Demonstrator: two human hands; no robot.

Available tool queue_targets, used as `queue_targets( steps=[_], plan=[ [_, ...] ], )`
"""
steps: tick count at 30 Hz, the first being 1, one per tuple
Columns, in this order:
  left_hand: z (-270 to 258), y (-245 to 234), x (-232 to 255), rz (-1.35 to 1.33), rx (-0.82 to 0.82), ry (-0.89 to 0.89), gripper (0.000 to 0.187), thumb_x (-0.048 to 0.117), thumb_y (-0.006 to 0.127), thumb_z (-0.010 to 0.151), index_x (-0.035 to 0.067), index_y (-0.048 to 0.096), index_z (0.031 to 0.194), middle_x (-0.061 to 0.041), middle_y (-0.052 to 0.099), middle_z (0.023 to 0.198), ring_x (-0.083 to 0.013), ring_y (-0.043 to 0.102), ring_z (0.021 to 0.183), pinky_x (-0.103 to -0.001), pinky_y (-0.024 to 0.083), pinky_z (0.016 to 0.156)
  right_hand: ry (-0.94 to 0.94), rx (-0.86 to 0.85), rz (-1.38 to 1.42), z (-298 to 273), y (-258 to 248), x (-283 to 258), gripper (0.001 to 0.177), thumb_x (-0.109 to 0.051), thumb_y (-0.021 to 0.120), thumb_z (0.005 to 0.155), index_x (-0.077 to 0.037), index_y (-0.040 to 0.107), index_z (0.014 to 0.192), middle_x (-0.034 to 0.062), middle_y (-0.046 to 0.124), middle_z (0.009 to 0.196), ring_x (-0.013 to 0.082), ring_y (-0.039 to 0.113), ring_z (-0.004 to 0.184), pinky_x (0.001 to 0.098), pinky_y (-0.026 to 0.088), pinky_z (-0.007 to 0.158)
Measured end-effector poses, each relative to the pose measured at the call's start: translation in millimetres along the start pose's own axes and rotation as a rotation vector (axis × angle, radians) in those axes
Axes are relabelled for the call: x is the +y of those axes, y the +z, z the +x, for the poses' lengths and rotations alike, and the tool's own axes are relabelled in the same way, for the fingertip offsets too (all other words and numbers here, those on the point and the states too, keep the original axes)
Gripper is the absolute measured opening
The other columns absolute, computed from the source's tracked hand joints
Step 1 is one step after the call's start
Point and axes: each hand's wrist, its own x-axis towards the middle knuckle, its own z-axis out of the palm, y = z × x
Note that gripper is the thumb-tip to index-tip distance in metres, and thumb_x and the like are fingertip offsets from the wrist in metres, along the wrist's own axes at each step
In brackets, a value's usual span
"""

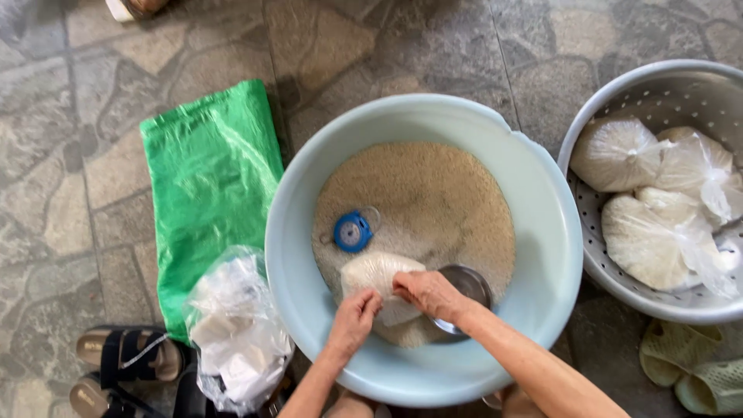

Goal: Weighing and bagging rice from a large tub into individual plastic bags.

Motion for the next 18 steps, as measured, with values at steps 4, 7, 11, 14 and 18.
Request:
queue_targets(
  steps=[4,7,11,14,18],
  plan=[
    [15,-5,11,0.24,0.092,0.28,0.022,0.015,0.061,0.098,-0.001,0.061,0.083,-0.011,0.063,0.072,-0.0176,0.058,0.067,-0.033,0.048,0.065,-0.002,0.01,-0.122,3,0,8,0.012,-0.018,0.067,0.093,-0.009,0.059,0.095,0.0121,0.068,0.081,0.0339,0.069,0.079,0.045,0.054,0.067],
    [10,-2,19,0.101,0.129,0.093,0.02,0.016,0.062,0.096,-0.002,0.063,0.086,-0.012,0.064,0.069,-0.0231,0.06,0.063,-0.036,0.051,0.064,-0.018,0.011,-0.1,-8,5,-15,0.011,-0.017,0.067,0.092,-0.009,0.059,0.096,0.0106,0.067,0.081,0.0321,0.069,0.081,0.0442,0.055,0.069],
    [9,-5,21,0.214,0.059,0.226,0.015,0.011,0.067,0.094,-0.002,0.063,0.087,-0.011,0.06,0.075,-0.0267,0.059,0.07,-0.036,0.051,0.071,-0.161,-0.001,-0.097,-12,11,-40,0.011,-0.014,0.066,0.093,-0.009,0.06,0.1,0.0111,0.066,0.085,0.0317,0.069,0.084,0.0441,0.055,0.071],
    [8,-10,24,0.205,-0.051,0.355,0.041,0.0,0.071,0.07,0.004,0.068,0.11,-0.008,0.061,0.086,-0.0258,0.06,0.084,-0.036,0.05,0.079,-0.258,-0.044,-0.072,-7,21,-41,0.012,-0.015,0.067,0.095,-0.008,0.059,0.1,0.0116,0.066,0.089,0.0326,0.069,0.088,0.0445,0.054,0.071],
    [20,-12,-8,0.212,-0.131,0.495,0.035,0.003,0.083,0.067,0.005,0.074,0.101,-0.01,0.066,0.091,-0.0278,0.062,0.091,-0.037,0.05,0.083,-0.249,-0.039,0.003,3,10,-50,0.012,-0.016,0.069,0.096,-0.008,0.059,0.1,0.0107,0.068,0.097,0.0333,0.069,0.093,0.0437,0.054,0.074]
  ],
)
